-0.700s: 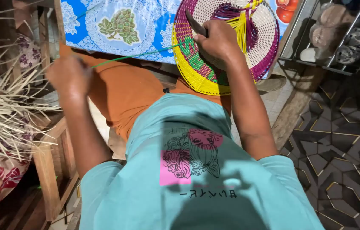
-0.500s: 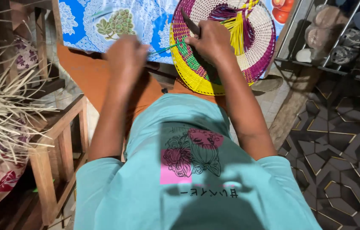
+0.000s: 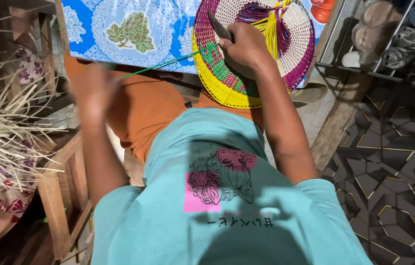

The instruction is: Weaving a colorful circular fan using thin fibers and a small weaving tool

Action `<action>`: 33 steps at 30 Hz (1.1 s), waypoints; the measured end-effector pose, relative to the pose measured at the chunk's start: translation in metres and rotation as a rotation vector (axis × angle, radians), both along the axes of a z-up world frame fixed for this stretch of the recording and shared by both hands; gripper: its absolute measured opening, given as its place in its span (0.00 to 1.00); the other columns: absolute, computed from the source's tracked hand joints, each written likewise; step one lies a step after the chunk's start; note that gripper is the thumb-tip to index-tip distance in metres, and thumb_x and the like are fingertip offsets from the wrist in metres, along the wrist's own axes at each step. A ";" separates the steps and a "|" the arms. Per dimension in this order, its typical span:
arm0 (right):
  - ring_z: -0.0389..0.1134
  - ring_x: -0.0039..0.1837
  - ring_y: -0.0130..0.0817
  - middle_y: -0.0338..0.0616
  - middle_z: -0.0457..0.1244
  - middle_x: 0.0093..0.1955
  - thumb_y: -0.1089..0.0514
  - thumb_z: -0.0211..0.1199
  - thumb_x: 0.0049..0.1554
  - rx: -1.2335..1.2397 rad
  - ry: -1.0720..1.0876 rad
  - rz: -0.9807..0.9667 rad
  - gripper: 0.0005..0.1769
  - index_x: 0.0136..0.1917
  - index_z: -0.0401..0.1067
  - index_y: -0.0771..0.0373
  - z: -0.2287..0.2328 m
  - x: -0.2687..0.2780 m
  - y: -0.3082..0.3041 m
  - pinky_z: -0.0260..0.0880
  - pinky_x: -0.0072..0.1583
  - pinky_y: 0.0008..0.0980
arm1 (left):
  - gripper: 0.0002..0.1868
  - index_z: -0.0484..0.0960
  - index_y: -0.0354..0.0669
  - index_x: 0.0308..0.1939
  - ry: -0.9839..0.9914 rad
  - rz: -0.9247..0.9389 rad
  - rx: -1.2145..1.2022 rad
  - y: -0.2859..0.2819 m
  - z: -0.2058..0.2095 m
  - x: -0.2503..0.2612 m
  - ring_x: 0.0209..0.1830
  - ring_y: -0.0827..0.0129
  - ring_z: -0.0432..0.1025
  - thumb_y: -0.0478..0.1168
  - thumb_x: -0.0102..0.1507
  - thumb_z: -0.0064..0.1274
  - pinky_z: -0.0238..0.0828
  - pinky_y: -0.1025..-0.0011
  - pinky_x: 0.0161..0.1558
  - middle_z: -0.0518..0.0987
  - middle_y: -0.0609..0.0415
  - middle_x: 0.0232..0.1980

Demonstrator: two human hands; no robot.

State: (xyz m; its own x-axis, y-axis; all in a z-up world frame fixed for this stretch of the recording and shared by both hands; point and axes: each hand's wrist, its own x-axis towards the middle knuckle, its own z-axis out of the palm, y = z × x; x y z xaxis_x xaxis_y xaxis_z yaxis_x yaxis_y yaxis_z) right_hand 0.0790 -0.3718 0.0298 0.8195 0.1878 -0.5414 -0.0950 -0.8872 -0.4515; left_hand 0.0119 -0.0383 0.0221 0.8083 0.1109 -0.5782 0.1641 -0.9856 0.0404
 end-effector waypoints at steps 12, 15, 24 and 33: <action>0.61 0.36 0.42 0.41 0.60 0.32 0.37 0.64 0.47 -0.172 -0.066 -0.017 0.22 0.32 0.63 0.55 -0.009 -0.003 0.017 0.52 0.35 0.41 | 0.20 0.71 0.42 0.21 -0.179 0.017 -0.343 -0.096 0.014 0.031 0.23 0.60 0.64 0.53 0.59 0.53 0.57 0.61 0.25 0.68 0.53 0.23; 0.60 0.35 0.43 0.43 0.59 0.32 0.38 0.65 0.47 -0.127 -0.132 -0.004 0.23 0.30 0.60 0.56 -0.005 -0.007 0.015 0.50 0.35 0.42 | 0.26 0.63 0.42 0.19 -0.251 -0.141 -0.342 -0.132 -0.008 0.035 0.18 0.63 0.58 0.56 0.58 0.54 0.56 0.64 0.19 0.66 0.51 0.29; 0.65 0.46 0.56 0.52 0.61 0.33 0.43 0.67 0.41 -0.121 -0.109 -0.046 0.18 0.32 0.67 0.58 0.013 -0.009 0.021 0.64 0.47 0.49 | 0.12 0.74 0.42 0.22 -0.285 -0.130 -0.514 -0.142 -0.022 0.034 0.27 0.49 0.71 0.45 0.50 0.59 0.67 0.54 0.30 0.68 0.50 0.27; 0.65 0.48 0.55 0.52 0.63 0.37 0.47 0.60 0.48 -0.090 -0.017 0.015 0.12 0.38 0.70 0.57 0.016 -0.005 0.008 0.63 0.48 0.50 | 0.07 0.77 0.36 0.28 -0.225 -0.094 -0.571 -0.137 -0.038 0.024 0.32 0.43 0.70 0.38 0.55 0.51 0.67 0.50 0.34 0.71 0.43 0.29</action>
